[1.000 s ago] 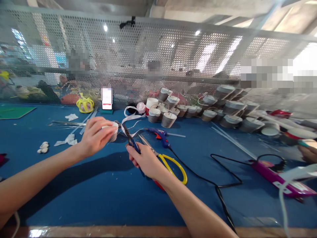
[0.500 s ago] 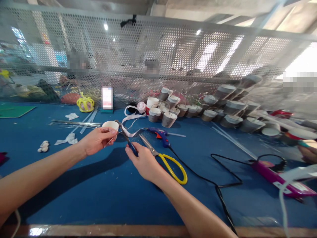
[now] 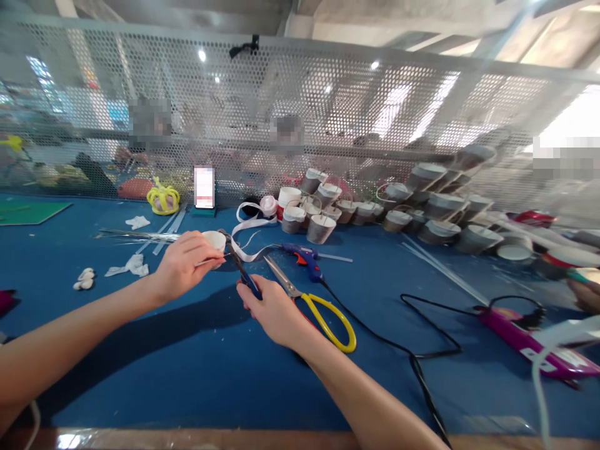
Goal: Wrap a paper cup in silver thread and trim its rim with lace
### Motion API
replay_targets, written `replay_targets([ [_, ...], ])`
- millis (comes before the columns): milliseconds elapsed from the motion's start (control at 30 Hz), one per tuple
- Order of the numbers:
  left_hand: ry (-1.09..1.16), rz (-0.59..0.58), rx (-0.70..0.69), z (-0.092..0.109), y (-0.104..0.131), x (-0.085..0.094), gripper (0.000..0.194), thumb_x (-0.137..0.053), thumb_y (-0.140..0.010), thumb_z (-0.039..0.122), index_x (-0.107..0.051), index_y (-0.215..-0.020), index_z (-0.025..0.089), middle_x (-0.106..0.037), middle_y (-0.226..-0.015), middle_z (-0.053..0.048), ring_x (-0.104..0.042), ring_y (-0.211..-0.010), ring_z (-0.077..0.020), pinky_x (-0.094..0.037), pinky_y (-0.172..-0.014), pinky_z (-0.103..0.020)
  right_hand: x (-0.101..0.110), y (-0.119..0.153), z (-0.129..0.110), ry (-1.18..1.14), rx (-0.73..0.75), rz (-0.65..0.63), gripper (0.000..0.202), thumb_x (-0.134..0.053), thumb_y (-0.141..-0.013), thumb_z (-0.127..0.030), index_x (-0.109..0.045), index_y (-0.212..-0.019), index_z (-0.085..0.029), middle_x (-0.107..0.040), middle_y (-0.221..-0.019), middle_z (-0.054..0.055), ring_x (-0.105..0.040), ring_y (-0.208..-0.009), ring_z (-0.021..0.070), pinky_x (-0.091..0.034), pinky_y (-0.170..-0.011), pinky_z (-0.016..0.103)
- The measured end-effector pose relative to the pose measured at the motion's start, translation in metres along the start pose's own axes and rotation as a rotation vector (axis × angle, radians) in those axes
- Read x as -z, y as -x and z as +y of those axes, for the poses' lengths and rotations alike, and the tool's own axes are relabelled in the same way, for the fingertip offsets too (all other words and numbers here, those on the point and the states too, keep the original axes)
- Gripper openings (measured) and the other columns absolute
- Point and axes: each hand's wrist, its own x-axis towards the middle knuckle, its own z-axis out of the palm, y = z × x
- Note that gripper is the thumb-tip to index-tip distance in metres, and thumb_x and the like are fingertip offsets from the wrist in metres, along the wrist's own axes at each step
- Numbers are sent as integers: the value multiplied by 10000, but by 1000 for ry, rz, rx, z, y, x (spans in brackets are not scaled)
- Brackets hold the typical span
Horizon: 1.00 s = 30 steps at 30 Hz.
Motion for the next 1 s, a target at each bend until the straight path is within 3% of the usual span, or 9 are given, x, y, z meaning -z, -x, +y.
replay_targets([
  [133, 706, -80, 783, 4, -1, -10, 227, -639, -717, 325, -572, -615, 133, -552, -552, -7, -478, -491, -86, -387, -518, -236, -1, -2, 2, 208, 108, 165, 247, -427, -828, -366, -570, -855, -166, -564, -616, 12, -486, -541, 139, -392, -527, 272],
  [200, 865, -118, 924, 3, -2, -11, 234, -657, -699, 329, -561, -634, 125, -538, -544, 2, -459, -461, -68, -378, -505, -224, 0, -4, 3, 204, 114, 176, 252, -438, -821, -367, -578, -863, -162, -582, -646, 23, -504, -569, 148, -402, -546, 279],
  [267, 760, -84, 786, 1, -4, -6, 193, -648, -711, 309, -579, -747, 133, -567, -596, -8, -486, -503, -83, -397, -542, -239, 1, -5, 4, 105, 58, 125, 266, -431, -820, -394, -562, -818, -162, -540, -613, 3, -478, -520, 126, -389, -491, 256],
  [400, 44, 142, 54, -5, -8, 12, 165, -546, -792, 197, -578, -952, 170, -618, -930, -81, -537, -847, -167, -413, -771, -328, 6, -8, 7, -146, -40, 50, 293, -436, -804, -430, -522, -845, -152, -450, -585, -36, -413, -453, 87, -352, -421, 223],
  [500, -336, 66, -363, -8, -10, 20, 141, -495, -825, 160, -600, -911, 196, -631, -973, -69, -500, -951, -193, -381, -813, -351, 7, -7, 7, -200, -42, 33, 293, -453, -796, -441, -510, -820, -155, -455, -588, -35, -409, -460, 83, -352, -422, 220],
  [567, -431, 1, -453, -8, -10, 20, 126, -487, -843, 198, -605, -888, 202, -651, -894, -50, -508, -888, -184, -377, -754, -328, 6, -6, 6, -184, -38, 10, 289, -457, -796, -449, -498, -776, -163, -467, -595, -30, -413, -465, 83, -356, -424, 220],
  [667, -333, -32, -331, -7, -6, 13, 142, -533, -822, 298, -625, -766, 204, -644, -746, -35, -507, -782, -173, -361, -697, -312, 3, -3, 1, -122, -26, -19, 284, -446, -806, -443, -484, -732, -172, -473, -593, -26, -417, -464, 83, -362, -430, 219],
  [900, 480, -132, 528, -5, 0, -11, 316, -509, -802, 399, -605, -698, 117, -568, -568, -40, -493, -517, -115, -392, -522, -263, 1, -4, 1, 141, 55, 160, 238, -449, -803, -372, -561, -849, -167, -538, -620, 2, -473, -518, 129, -367, -472, 247],
  [1000, 519, -175, 555, -2, -4, -3, 230, -546, -780, 330, -596, -840, 113, -603, -637, -50, -522, -554, -119, -411, -557, -268, 3, -7, 4, 67, 29, 122, 261, -426, -812, -393, -541, -848, -162, -506, -611, -7, -459, -495, 120, -364, -449, 243],
])
